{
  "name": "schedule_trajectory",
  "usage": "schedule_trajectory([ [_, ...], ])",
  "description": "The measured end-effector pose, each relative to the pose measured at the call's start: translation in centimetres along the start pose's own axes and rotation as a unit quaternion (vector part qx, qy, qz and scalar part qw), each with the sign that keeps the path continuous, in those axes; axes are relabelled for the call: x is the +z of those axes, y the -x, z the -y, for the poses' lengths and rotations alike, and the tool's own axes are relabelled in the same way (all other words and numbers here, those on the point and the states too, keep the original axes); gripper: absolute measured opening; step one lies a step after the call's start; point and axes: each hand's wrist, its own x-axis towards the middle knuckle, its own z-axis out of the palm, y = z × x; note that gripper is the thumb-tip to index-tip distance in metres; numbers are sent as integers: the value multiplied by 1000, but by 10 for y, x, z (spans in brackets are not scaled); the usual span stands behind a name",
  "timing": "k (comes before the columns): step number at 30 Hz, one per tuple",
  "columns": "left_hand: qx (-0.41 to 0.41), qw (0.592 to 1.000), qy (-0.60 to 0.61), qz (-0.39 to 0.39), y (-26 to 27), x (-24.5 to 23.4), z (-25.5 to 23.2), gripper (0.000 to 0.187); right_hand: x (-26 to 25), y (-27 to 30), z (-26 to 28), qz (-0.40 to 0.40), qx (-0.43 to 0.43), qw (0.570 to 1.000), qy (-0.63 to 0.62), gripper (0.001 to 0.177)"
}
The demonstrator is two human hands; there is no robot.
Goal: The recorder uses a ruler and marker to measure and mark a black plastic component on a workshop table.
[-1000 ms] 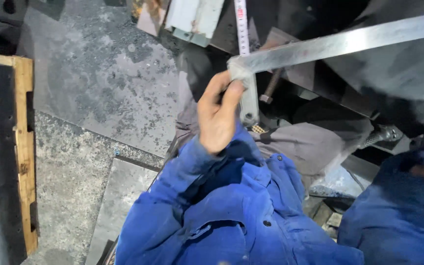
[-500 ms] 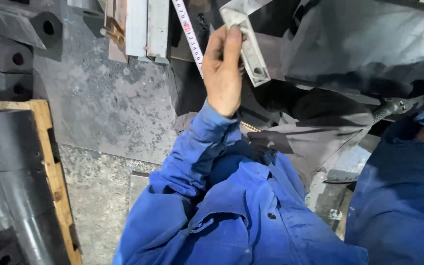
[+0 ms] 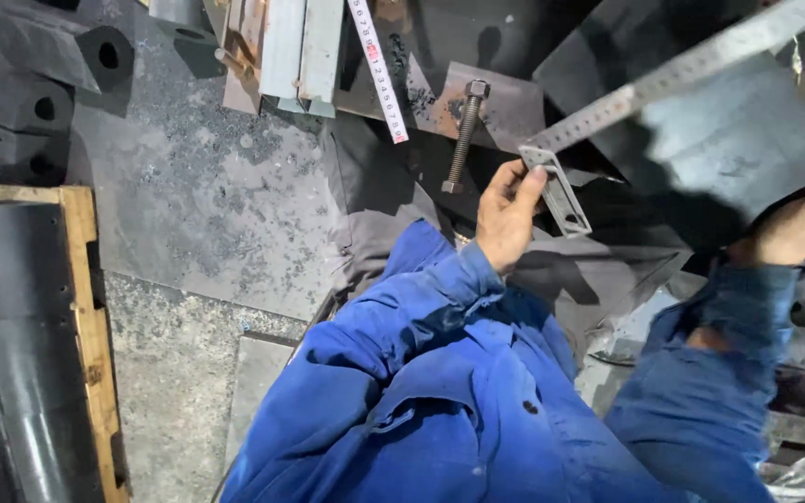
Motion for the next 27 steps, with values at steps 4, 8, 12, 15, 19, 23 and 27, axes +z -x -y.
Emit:
schedule_trajectory([
  [4,-16,999,10,-44,-10,2,-24,32,-15,45,-24,-6,-22,1000,11,62],
  [8,-26,999,13,-35,-26,-6,-23,32,4,99,54,105,103,975,-166,78],
  [12,-40,999,-2,-15,-16,0,-55,31,20,158,112,42,187,964,-186,99],
  [15,-16,998,-52,-21,-7,-3,-66,27,24,198,124,-29,290,936,-197,100],
  [19,-36,995,-88,-19,-14,5,-87,25,50,213,154,-18,313,925,-213,97],
  [23,3,986,-167,-7,-21,21,-88,23,56,209,173,3,344,911,-229,91],
  [27,-4,992,-123,-25,-26,34,-86,20,-37,200,106,39,428,888,-163,84],
])
